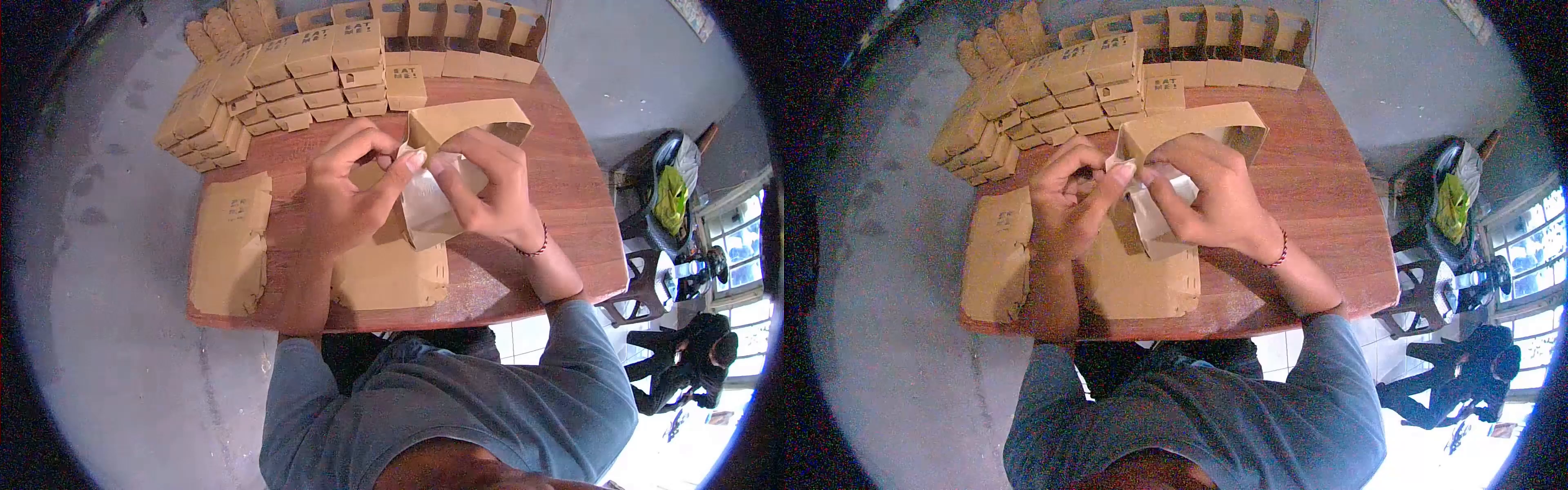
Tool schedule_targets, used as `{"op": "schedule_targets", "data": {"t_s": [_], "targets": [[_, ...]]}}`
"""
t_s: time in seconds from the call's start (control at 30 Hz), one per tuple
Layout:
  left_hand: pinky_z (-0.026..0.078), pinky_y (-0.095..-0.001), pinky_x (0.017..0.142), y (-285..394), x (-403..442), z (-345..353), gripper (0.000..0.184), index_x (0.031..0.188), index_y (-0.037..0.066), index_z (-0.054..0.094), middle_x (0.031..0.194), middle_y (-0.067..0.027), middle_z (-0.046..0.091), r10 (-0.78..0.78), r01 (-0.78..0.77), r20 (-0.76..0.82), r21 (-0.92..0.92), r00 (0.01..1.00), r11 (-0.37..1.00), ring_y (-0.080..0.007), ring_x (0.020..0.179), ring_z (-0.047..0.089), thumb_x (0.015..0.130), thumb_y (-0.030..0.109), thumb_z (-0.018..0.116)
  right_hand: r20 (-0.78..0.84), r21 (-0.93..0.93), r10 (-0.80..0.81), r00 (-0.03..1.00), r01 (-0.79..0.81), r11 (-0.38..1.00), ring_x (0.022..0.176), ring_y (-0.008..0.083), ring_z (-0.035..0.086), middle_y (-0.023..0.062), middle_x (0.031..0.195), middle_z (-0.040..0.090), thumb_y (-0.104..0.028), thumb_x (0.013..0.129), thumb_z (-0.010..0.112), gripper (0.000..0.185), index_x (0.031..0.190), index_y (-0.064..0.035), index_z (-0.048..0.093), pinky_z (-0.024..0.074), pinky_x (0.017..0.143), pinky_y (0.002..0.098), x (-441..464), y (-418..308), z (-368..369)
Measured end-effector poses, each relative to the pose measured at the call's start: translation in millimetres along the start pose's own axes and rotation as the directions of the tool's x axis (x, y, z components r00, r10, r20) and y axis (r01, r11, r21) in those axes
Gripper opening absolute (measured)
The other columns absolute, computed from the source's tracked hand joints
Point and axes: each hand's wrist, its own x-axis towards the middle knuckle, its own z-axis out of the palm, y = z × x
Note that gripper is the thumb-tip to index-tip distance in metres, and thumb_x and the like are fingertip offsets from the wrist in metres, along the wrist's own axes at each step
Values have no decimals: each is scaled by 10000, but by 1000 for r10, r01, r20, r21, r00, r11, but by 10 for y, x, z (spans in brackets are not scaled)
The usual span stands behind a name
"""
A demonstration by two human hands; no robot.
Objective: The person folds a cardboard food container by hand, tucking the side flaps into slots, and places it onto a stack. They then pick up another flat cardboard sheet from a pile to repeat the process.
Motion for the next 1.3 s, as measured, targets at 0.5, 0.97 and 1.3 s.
{"op": "schedule_targets", "data": {"t_s": [0.5,0.97,1.3], "targets": [[500,-295,767,91,42,91,313,978,17,615,852,-67,597,-17,24,-143,47,990,999,-158,808,598,790,210,775,-61,19,12,998,-11,1000,715,309,659,170,799,659,-40,794,677,96,837,39,644,515,644,357,-7,35,123],[558,-302,784,72,37,2,474,1153,7,599,965,-145,702,-76,77,19,-30,997,997,-176,892,688,755,181,790,-48,60,30,998,-27,998,693,278,669,156,791,670,-41,785,684,91,848,20,658,513,622,332,-29,16,172],[571,-317,800,69,29,-53,489,1132,10,617,973,-148,706,-21,22,-17,83,1000,996,-210,906,700,697,154,787,-158,68,49,986,-39,997,696,249,677,143,773,676,-46,789,691,85,842,17,668,514,629,318,-68,39,225]]}}
